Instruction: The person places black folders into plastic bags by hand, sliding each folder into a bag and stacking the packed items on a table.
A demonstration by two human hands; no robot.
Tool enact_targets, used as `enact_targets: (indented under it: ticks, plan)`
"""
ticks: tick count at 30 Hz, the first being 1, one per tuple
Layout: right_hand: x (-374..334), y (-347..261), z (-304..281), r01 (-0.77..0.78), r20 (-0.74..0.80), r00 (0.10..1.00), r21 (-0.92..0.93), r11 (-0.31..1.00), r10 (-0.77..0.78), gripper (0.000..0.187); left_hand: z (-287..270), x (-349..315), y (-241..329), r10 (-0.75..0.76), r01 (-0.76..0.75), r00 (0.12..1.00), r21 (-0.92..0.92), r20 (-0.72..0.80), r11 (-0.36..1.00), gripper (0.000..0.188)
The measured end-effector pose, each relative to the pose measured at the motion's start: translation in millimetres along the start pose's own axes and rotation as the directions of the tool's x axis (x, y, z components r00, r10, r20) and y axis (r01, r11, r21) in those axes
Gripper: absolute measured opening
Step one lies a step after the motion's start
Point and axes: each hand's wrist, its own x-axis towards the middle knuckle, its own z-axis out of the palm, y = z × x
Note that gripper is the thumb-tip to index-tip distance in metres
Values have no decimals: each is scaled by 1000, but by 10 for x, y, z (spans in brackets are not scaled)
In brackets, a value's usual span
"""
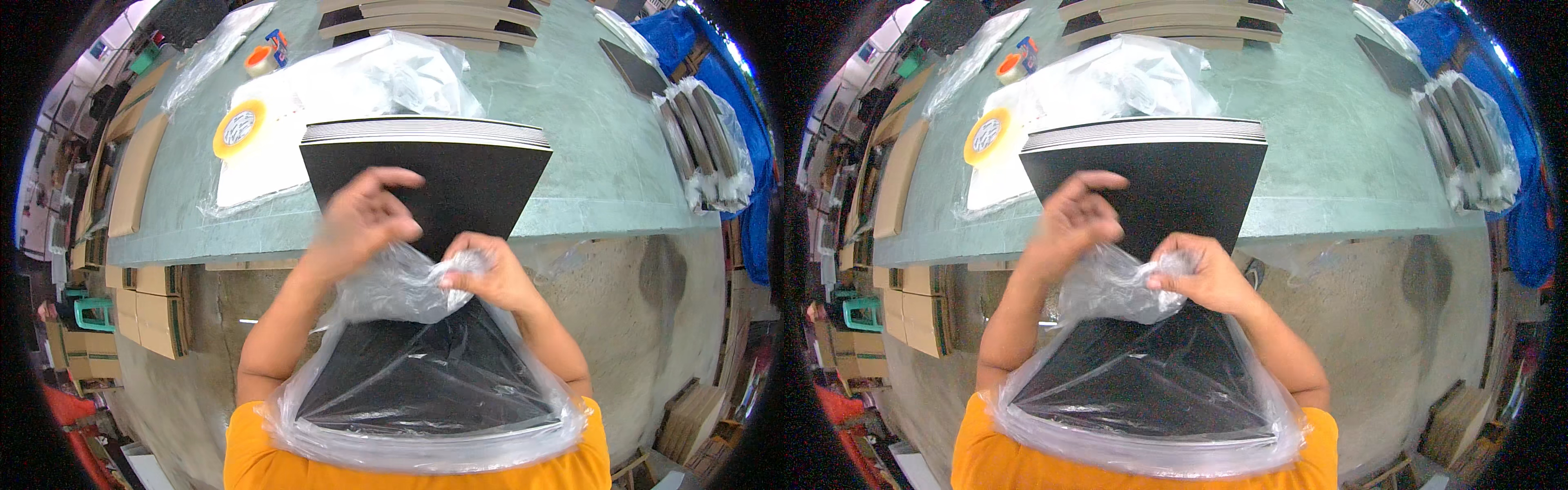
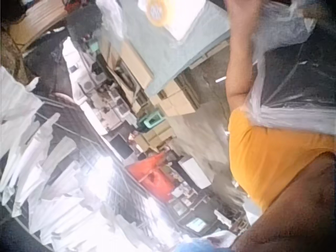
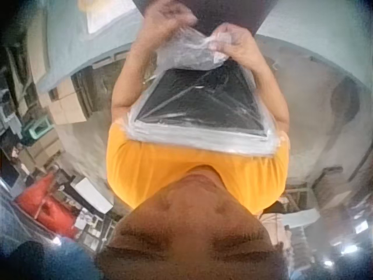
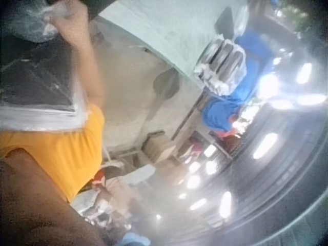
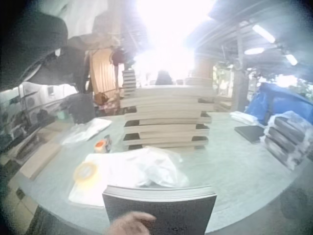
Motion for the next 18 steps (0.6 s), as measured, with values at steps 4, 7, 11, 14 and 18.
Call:
enact_targets:
  ticks: [4,7,11,14,18]
  plan:
    - [-150,279,-190,-97,161,977,-241,966,139,24,-156,-52,9,-20,35,989,104,-145,994,43]
    - [-72,143,-80,41,-82,996,90,995,-33,27,191,-181,-419,160,-197,968,188,195,962,47]
    - [-106,46,-49,-79,-109,991,20,997,81,33,169,-83,-407,-48,53,998,131,-45,990,14]
    - [-237,111,-261,-70,193,973,-257,964,122,48,-59,-48,-213,-101,105,993,56,-62,993,11]
    - [-156,-112,-247,219,100,976,-406,887,-195,68,-76,-81,-212,-111,101,994,366,7,925,10]
